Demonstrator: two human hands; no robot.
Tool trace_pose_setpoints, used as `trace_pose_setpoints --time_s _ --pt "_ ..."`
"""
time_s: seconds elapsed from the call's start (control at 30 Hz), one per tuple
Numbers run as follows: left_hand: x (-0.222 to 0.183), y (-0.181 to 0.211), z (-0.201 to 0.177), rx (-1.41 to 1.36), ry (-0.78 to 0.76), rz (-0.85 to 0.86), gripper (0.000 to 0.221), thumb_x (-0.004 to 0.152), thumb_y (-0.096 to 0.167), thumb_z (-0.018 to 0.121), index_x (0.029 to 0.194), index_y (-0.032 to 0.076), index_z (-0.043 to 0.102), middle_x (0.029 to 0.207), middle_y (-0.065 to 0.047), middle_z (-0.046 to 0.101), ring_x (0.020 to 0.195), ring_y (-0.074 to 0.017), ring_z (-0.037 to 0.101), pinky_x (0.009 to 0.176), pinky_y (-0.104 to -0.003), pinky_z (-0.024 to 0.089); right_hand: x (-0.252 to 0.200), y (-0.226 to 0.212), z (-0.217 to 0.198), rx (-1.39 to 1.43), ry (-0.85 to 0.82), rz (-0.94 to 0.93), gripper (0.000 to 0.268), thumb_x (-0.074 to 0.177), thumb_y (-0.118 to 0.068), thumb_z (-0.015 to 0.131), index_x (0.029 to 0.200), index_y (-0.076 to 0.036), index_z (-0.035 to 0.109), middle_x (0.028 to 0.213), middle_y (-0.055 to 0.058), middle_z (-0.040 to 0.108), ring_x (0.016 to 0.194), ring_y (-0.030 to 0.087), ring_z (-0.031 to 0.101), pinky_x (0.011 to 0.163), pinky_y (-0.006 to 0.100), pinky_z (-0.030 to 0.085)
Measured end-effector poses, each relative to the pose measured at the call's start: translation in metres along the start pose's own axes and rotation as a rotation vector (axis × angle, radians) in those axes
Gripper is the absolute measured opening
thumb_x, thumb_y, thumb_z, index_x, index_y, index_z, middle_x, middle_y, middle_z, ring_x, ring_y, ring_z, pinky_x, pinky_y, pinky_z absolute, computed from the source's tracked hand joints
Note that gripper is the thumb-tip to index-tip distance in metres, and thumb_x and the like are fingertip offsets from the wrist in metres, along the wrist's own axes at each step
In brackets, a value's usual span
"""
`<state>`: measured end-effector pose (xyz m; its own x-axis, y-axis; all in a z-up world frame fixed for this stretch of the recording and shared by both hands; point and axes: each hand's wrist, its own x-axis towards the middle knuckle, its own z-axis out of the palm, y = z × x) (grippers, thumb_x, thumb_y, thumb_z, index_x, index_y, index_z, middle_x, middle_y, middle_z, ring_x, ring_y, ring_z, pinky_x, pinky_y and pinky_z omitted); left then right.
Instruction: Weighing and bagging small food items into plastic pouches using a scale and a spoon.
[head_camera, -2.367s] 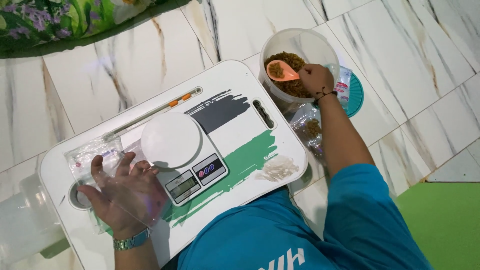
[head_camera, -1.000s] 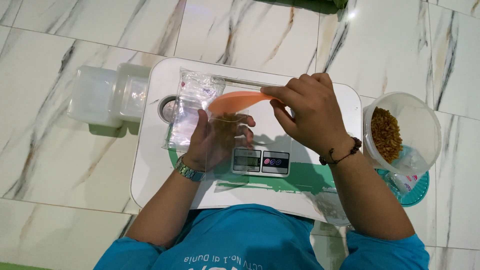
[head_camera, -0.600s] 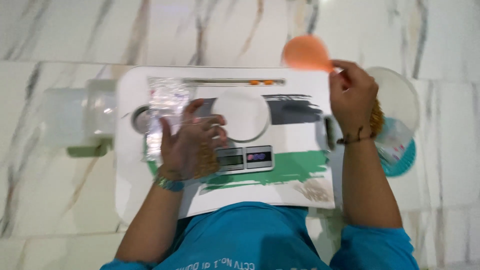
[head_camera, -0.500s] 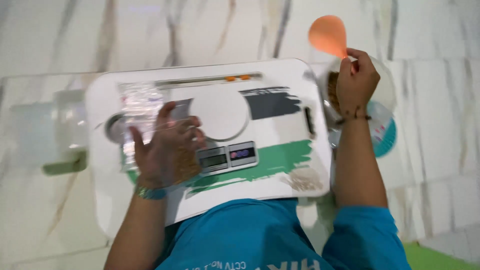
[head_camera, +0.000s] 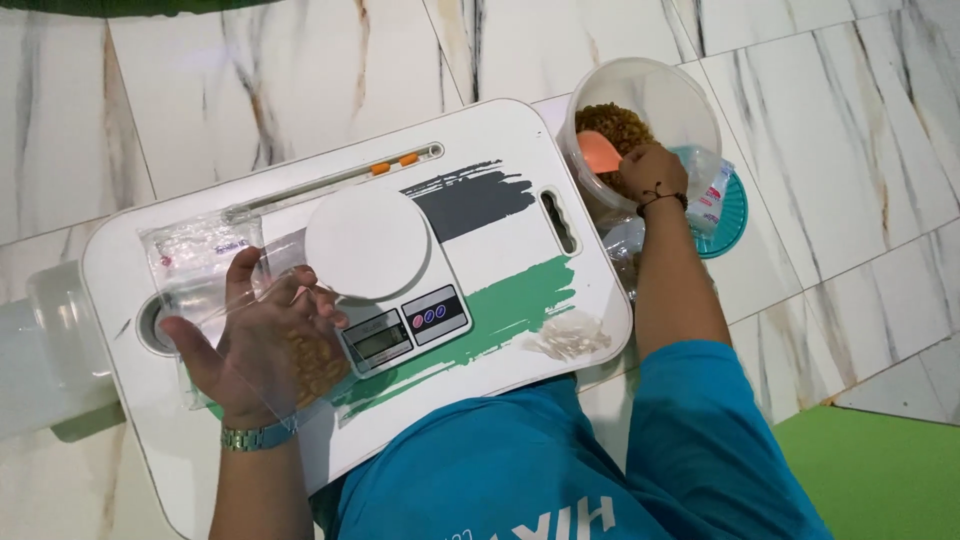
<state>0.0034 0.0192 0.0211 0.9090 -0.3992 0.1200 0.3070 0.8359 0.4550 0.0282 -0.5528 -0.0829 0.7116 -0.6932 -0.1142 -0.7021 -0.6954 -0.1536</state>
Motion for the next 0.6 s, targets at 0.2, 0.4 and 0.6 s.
trace_pose_setpoints --time_s 0.2,0.4,0.6 --pt "0.001 -0.002 0.004 0.063 0.052 0.008 0.095 0.084 0.072 0.056 0.155 0.012 0.036 0.120 -0.025 0.063 0.100 -0.0339 0.065 0.076 -0.045 0.055 -0.007 -0.002 -0.012 0.198 -0.011 0.007 0.036 0.090 -0.035 0.053 0.092 -0.009 0.077 0.097 0.011 0.074 0.082 0.034 0.063 0.074 0.044 0.051" --pt "0.001 -0.002 0.003 0.080 0.075 0.008 0.096 0.083 0.073 0.058 0.154 0.012 0.037 0.120 -0.025 0.063 0.101 -0.0359 0.065 0.078 -0.048 0.058 -0.012 -0.006 -0.016 0.263 0.013 0.076 0.032 0.089 -0.034 0.053 0.097 -0.015 0.078 0.089 0.003 0.075 0.080 0.025 0.065 0.071 0.038 0.051" --pt "0.001 -0.002 -0.001 0.103 0.073 0.005 0.098 0.082 0.074 0.056 0.155 0.012 0.035 0.121 -0.026 0.063 0.098 -0.0351 0.064 0.076 -0.048 0.054 -0.010 -0.003 -0.014 0.258 0.070 0.039 0.032 0.091 -0.032 0.052 0.090 -0.012 0.077 0.086 0.006 0.074 0.074 0.027 0.062 0.068 0.040 0.049"
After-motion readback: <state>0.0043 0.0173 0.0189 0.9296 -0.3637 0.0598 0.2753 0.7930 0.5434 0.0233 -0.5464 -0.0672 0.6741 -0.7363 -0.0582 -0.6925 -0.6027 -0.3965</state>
